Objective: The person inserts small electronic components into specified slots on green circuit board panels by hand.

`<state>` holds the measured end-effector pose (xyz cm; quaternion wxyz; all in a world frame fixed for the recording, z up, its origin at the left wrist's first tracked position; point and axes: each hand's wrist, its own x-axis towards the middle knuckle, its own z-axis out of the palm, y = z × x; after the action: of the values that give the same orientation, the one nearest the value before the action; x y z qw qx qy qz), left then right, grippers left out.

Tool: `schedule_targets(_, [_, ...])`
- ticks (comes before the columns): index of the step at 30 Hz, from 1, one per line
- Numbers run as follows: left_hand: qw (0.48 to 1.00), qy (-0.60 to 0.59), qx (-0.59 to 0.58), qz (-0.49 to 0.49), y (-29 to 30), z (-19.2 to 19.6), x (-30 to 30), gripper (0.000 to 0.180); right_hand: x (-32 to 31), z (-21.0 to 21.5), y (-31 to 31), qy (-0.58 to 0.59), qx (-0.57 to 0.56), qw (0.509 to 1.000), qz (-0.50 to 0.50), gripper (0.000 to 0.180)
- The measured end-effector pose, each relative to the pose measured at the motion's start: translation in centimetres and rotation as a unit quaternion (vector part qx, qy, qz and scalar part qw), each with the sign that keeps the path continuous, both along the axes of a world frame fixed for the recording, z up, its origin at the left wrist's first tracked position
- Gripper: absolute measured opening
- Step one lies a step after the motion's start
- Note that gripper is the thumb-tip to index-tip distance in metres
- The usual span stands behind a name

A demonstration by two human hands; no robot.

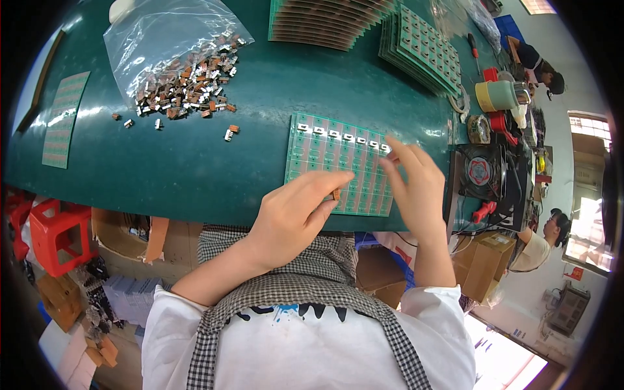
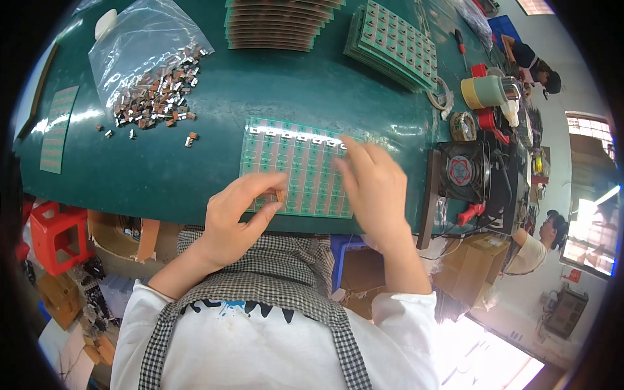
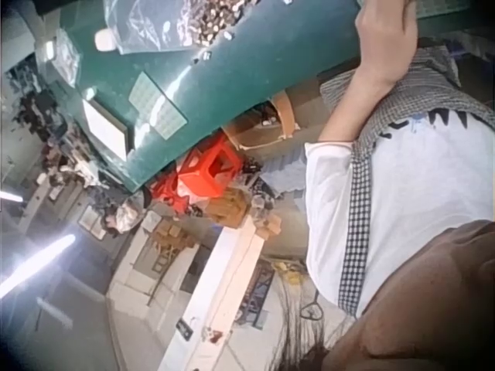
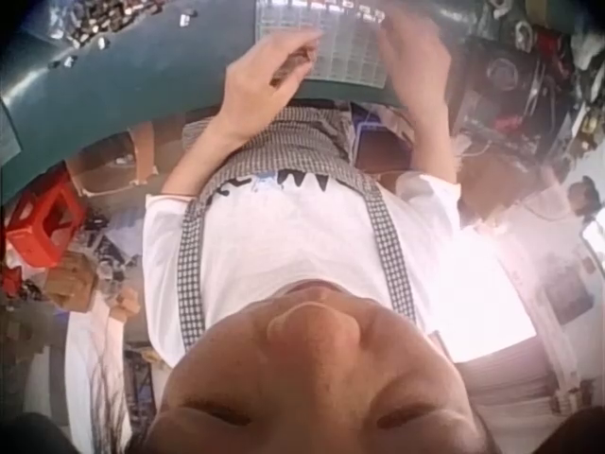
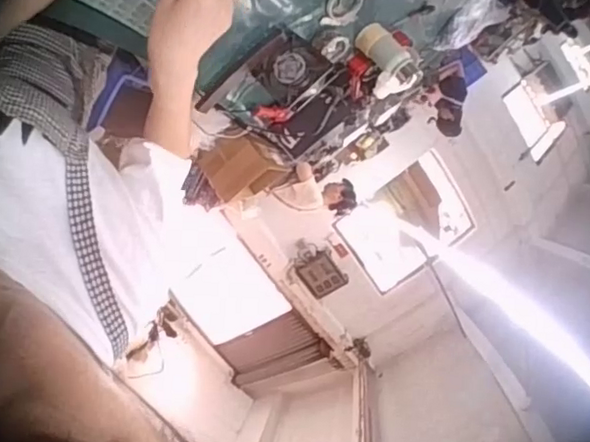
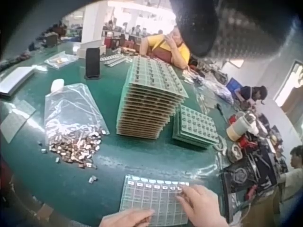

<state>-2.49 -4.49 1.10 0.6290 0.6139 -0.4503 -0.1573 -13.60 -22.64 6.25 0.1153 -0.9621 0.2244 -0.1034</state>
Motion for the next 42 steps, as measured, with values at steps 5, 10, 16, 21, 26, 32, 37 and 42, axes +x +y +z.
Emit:
schedule_targets(5, [1.000, -0.010, 0.004, -0.002, 0.1, 0.4, 0.0, 0.047, -0.8, -0.5, 3.1, -0.077, 0.660, 0.746, -0.039, 0.044])
schedule_targets(10, [1.000, 0.009, 0.000, -0.002, 0.2, 0.2, -0.2, 0.048, -0.7, -1.2, 3.8, -0.103, 0.758, 0.642, -0.052, 0.040])
schedule_targets(16, [0.992, 0.122, 0.000, -0.011, 0.4, 1.0, -0.7, 0.047, -2.1, -1.9, 4.9, -0.162, 0.708, 0.686, -0.047, 0.038])
schedule_targets(21, [0.929, 0.355, 0.015, -0.108, 0.7, 1.8, -0.2, 0.051, -2.1, -1.1, 5.5, -0.211, 0.205, 0.945, 0.143, 0.028])
schedule_targets(26, [0.904, 0.396, 0.029, -0.157, 0.9, 1.4, 0.3, 0.051, -1.9, -0.7, 4.2, -0.223, 0.146, 0.950, 0.165, 0.025])
schedule_targets(32, [0.931, -0.195, 0.172, 0.255, 1.8, -0.4, 4.8, 0.038, -1.7, -2.6, -4.1, -0.167, 0.089, 0.982, -0.018, 0.012])
schedule_targets(37, [0.871, -0.284, 0.258, 0.308, 2.4, -1.9, 6.9, 0.035, -1.5, -2.7, -5.3, -0.114, 0.049, 0.992, 0.032, 0.011])
schedule_targets(42, [0.883, -0.274, 0.250, 0.287, 2.4, -1.9, 6.9, 0.024, -1.3, -2.1, -5.6, -0.076, 0.053, 0.993, 0.067, 0.014])
